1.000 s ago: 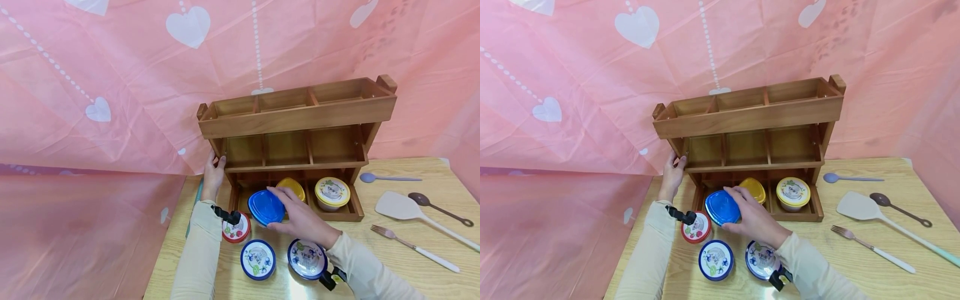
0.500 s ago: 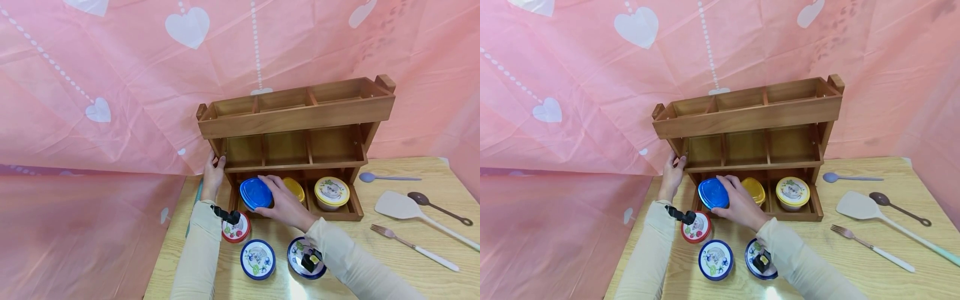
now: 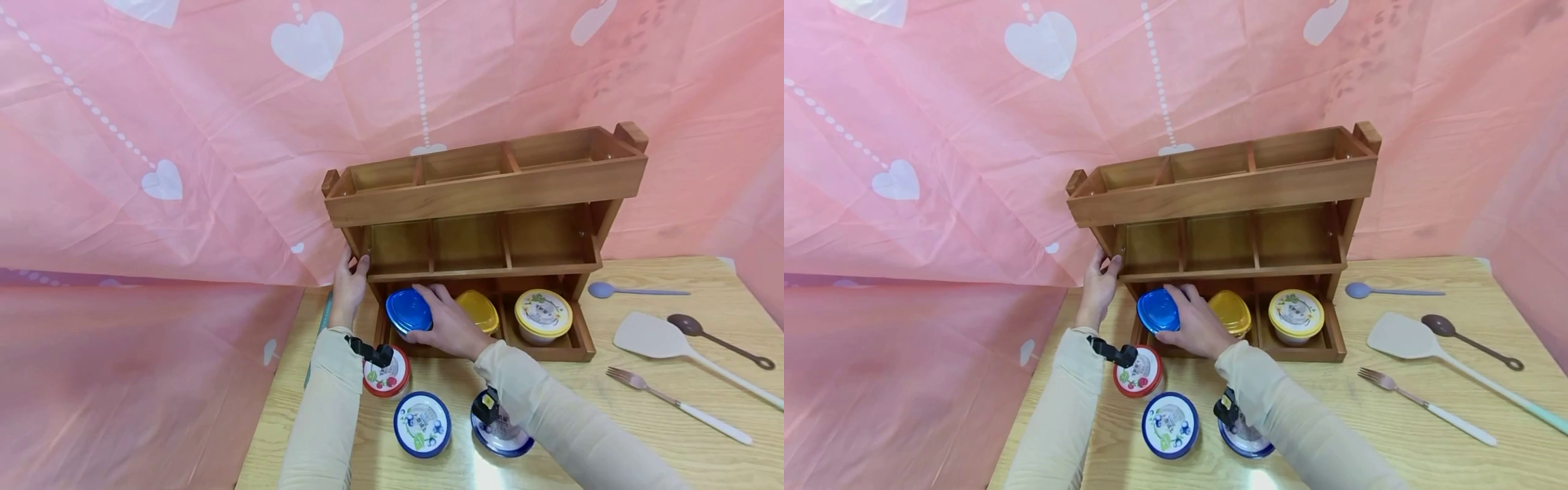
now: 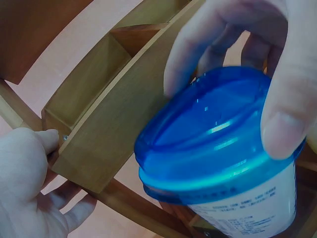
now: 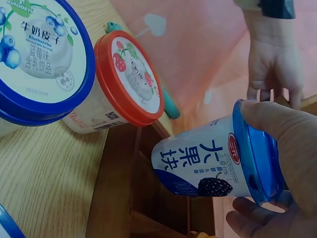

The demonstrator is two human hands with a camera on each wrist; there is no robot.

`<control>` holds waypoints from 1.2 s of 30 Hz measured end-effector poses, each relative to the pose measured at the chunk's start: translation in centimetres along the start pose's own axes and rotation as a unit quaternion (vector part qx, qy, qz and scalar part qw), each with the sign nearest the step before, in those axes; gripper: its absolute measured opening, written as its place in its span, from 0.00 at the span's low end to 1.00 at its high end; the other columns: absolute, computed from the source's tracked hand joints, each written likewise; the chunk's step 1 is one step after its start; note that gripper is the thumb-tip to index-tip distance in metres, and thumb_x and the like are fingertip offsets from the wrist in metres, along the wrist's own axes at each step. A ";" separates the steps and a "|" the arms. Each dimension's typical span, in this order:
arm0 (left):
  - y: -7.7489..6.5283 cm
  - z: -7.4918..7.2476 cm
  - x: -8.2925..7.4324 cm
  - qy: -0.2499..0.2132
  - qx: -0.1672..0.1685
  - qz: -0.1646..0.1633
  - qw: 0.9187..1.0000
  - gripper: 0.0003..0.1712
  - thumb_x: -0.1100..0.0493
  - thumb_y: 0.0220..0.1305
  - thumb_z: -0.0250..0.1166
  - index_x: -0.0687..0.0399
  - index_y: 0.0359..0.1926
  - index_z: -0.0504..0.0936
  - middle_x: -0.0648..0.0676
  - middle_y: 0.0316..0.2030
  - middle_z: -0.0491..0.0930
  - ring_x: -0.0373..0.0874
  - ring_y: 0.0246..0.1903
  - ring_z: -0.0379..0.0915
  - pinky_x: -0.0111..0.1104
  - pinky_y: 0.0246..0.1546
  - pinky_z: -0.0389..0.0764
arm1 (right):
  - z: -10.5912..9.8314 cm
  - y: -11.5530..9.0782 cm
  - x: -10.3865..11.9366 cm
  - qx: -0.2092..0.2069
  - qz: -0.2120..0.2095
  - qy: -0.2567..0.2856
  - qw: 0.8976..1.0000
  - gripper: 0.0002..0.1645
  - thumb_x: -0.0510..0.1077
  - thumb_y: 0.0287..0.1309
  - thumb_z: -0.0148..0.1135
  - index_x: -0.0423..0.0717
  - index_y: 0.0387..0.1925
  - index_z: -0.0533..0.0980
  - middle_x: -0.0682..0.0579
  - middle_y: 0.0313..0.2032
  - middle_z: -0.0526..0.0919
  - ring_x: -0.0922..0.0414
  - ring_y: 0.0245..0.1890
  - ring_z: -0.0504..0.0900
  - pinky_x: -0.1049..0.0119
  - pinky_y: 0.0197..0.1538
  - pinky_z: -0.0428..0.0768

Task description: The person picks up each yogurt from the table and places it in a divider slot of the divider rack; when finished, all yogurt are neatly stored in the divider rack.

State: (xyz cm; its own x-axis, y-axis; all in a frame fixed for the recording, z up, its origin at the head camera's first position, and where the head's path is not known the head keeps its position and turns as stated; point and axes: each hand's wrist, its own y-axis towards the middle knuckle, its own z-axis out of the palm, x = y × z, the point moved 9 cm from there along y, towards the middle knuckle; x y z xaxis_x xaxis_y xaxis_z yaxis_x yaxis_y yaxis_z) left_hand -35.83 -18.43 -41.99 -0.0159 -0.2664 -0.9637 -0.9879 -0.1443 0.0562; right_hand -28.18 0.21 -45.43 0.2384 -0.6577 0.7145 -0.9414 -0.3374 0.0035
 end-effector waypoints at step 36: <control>-0.1 0.0 -0.2 -0.008 -0.006 0.010 1.000 0.31 0.54 0.75 0.53 0.33 0.75 0.58 0.50 0.73 0.62 0.54 0.71 0.57 0.52 0.67 0.67 | 3.2 2.6 -1.2 0.014 0.034 -0.031 0.999 0.56 0.57 0.51 0.74 0.53 0.75 0.54 0.38 0.69 0.59 0.38 0.63 0.71 0.41 0.60 0.76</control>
State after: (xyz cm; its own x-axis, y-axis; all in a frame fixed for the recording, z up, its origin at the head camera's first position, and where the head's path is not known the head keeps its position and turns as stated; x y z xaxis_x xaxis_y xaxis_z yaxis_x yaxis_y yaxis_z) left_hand -35.75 -18.39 -41.85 -0.0381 -0.2542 -0.9664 -0.9856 -0.1499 0.0783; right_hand -30.18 -2.08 -48.52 0.1892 -0.7204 0.6673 -0.9489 -0.3089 -0.0644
